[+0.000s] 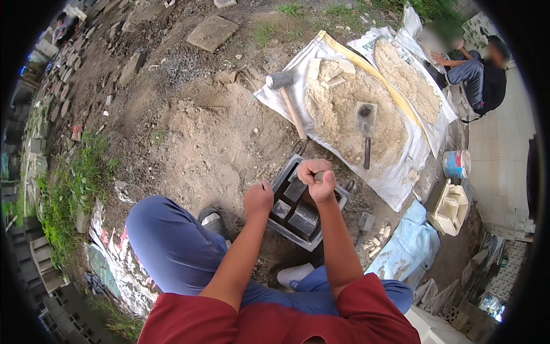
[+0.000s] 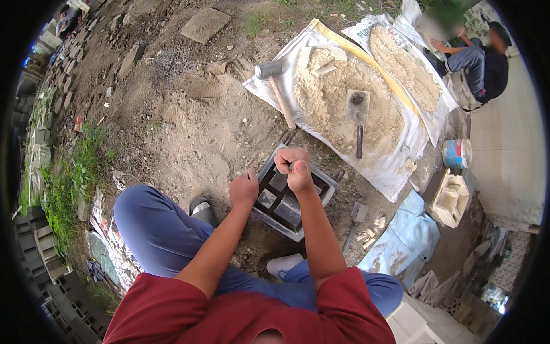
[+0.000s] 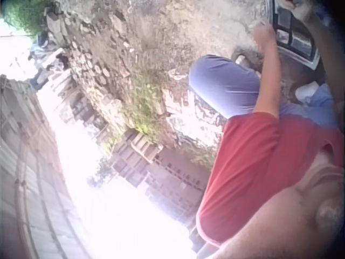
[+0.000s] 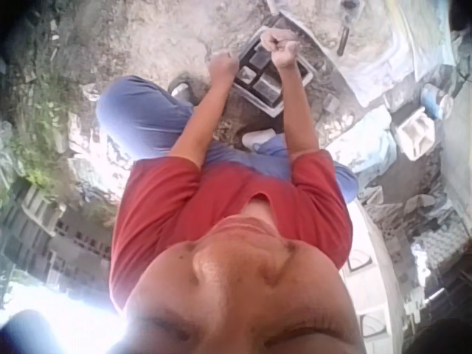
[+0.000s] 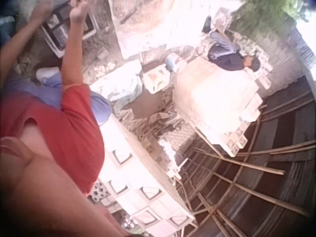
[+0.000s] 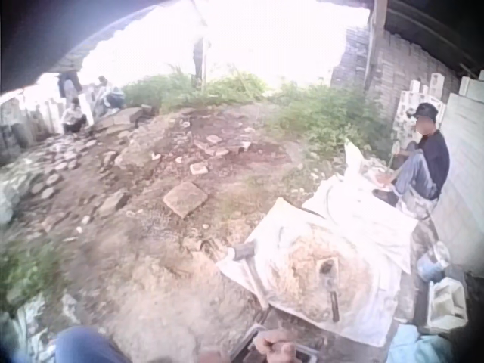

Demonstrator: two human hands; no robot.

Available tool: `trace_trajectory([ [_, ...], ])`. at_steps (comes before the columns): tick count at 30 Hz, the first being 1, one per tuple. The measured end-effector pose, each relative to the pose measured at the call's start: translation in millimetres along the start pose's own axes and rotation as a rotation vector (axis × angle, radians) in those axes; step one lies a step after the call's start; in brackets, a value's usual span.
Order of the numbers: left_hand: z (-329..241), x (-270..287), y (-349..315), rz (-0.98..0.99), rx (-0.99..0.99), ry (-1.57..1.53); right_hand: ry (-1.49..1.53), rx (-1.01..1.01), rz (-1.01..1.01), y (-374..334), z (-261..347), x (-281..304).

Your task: The person cleans the interior grooves of a square construction mold and fills it with pieces of material.

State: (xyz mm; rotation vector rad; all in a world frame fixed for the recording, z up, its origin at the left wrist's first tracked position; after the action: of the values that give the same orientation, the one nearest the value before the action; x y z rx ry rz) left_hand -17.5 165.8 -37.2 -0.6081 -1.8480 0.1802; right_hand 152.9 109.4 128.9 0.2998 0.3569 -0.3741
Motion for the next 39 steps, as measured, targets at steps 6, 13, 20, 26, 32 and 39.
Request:
trace_trajectory([
  [6, 9.3, -4.8, 1.8, 0.001, 0.029, -0.016, 0.194, 0.003, -0.115, 11.3, 36.0, -0.1],
  [13, 10.8, 4.2, 1.2, -0.017, 0.006, -0.035, 0.192, 0.228, -0.107, 16.1, 152.0, -20.4],
  [20, -13.9, 6.7, -5.5, 0.027, -0.156, 0.106, -0.012, 0.221, -0.27, 8.3, 125.3, 5.9],
  [26, -14.8, 8.0, -3.3, 0.138, -0.136, 0.148, -0.032, 0.261, -0.356, 8.4, 108.9, 10.8],
  [32, -21.1, 6.7, -1.4, 0.201, -0.138, 0.144, -0.061, 0.263, -0.343, 9.4, 70.8, 22.0],
  [39, -14.6, 12.1, 0.7, 0.157, -0.133, 0.134, 0.018, 0.329, -0.285, 17.1, 57.8, 11.2],
])
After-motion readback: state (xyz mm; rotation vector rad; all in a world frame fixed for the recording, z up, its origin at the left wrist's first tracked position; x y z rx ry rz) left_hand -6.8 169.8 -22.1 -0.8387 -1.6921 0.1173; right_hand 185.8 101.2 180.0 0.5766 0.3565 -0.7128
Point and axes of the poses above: each hand's wrist, its own y-axis towards the middle knuckle, its own x-axis out of the back of the hand, z = x × y, the point moved 8 cm from there along y, towards the middle knuckle, and after that the axes turned 11 degrees about y, right-handed, at the moved point
